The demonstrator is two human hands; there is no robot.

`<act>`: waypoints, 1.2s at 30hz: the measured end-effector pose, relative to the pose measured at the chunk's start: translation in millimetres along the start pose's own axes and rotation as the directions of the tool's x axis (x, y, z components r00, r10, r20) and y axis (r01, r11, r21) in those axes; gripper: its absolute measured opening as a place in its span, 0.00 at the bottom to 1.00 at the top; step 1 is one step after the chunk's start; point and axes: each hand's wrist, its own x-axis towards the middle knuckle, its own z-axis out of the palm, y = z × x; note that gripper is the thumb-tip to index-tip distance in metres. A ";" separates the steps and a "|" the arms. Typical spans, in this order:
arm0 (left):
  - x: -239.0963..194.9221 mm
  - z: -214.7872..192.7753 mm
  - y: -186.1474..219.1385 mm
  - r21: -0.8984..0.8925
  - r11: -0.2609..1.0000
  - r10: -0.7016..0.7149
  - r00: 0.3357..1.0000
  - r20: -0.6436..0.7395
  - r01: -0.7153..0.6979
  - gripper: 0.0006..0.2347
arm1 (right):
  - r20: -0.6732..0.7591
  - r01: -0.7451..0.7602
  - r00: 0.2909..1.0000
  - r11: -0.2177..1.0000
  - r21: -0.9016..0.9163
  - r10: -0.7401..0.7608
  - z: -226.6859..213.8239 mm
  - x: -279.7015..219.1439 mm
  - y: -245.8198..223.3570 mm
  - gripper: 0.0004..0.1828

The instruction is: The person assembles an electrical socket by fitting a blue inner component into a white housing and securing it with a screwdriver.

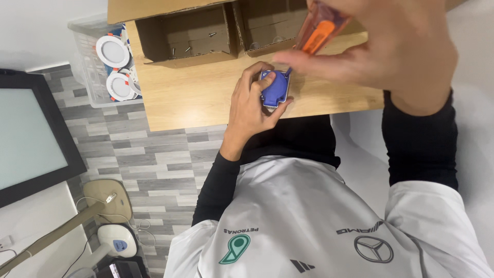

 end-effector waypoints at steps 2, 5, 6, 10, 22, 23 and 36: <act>3.2 -2.3 1.7 0.001 1.000 -0.011 1.000 0.006 0.011 0.25 | 0.030 -0.061 0.998 0.998 -0.026 0.062 4.4 6.3 -4.2 0.37; 7.4 -4.0 4.6 -0.015 1.000 -0.016 1.000 0.012 0.016 0.25 | -0.007 -0.024 1.000 0.989 -0.144 0.023 7.0 8.5 1.9 0.44; 8.7 -4.8 5.3 -0.030 1.000 -0.010 1.000 0.014 0.010 0.25 | -0.065 0.064 0.995 0.970 -0.234 -0.082 7.6 8.2 5.9 0.49; 8.2 -4.7 5.5 -0.028 1.000 -0.014 1.000 0.012 0.015 0.27 | 0.259 -0.059 0.965 0.935 0.349 -0.035 -36.2 42.0 -4.6 0.24; 6.2 -0.9 -4.5 -0.075 0.997 -0.001 1.000 0.025 0.003 0.27 | 0.206 0.017 0.978 0.993 0.117 -0.041 -24.1 16.6 4.6 0.17; 6.3 -0.5 -4.6 -0.078 0.997 0.000 1.000 0.022 0.001 0.26 | 0.158 0.047 0.986 0.998 0.042 -0.053 -19.7 14.6 5.8 0.22; 3.7 -0.5 -1.8 -0.020 1.000 -0.024 1.000 0.014 0.024 0.29 | 0.612 -0.273 0.765 0.758 0.592 -0.203 -48.9 37.7 5.9 0.51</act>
